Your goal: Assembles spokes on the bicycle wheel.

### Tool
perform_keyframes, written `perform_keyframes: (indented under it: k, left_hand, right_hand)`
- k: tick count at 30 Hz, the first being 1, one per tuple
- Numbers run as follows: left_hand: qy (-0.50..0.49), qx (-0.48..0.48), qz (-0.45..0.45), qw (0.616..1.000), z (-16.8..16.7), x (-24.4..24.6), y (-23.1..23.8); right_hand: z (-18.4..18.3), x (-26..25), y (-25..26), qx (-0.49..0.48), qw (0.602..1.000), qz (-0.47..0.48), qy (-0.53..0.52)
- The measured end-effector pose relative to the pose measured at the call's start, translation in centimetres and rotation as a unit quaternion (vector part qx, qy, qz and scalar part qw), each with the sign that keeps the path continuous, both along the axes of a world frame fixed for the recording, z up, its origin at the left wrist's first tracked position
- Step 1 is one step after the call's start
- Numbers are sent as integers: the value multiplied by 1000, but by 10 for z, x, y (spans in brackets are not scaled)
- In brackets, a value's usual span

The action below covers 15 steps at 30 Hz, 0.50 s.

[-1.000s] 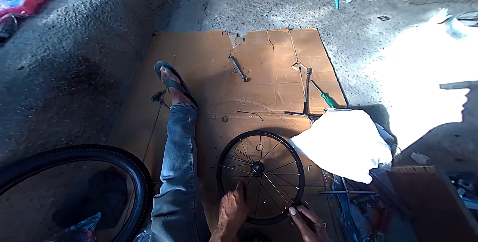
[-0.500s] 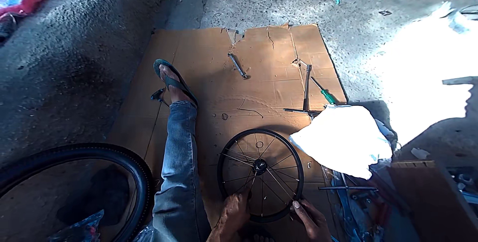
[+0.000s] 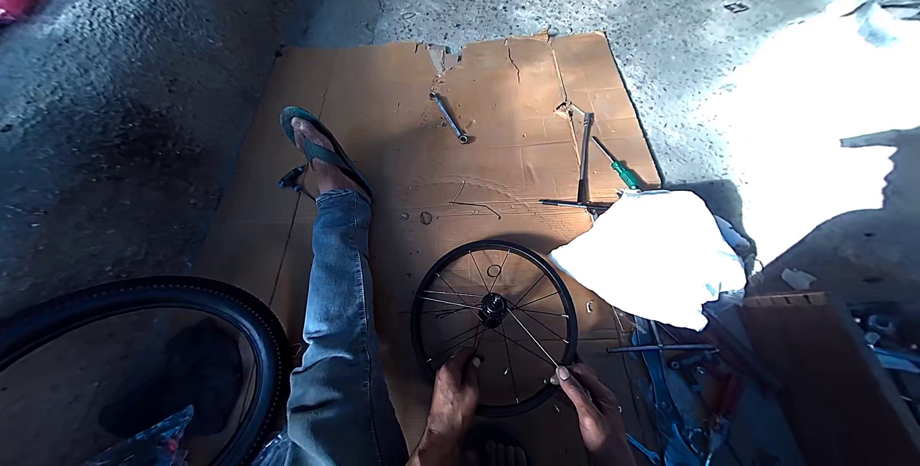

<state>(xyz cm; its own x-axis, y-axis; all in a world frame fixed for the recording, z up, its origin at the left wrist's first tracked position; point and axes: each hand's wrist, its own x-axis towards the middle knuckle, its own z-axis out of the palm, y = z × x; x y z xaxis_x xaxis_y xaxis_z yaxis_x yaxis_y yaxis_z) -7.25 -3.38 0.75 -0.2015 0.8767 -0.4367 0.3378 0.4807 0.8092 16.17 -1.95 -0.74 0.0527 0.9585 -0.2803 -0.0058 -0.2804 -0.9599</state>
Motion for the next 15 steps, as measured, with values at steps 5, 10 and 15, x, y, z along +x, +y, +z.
perform_keyframes:
  k: [5,10,15]
  left_hand:
    - [-212,-101,22,972,23,7,13]
    - [-302,-145,115,935,28,49,30]
    - [-438,-168,274,840,38,81,53]
  right_hand:
    - [11,0,1,-19,1000,3,12]
    - [16,-4,-2,-52,998,2,24]
    - [24,-3,-8,-115,993,20,-8]
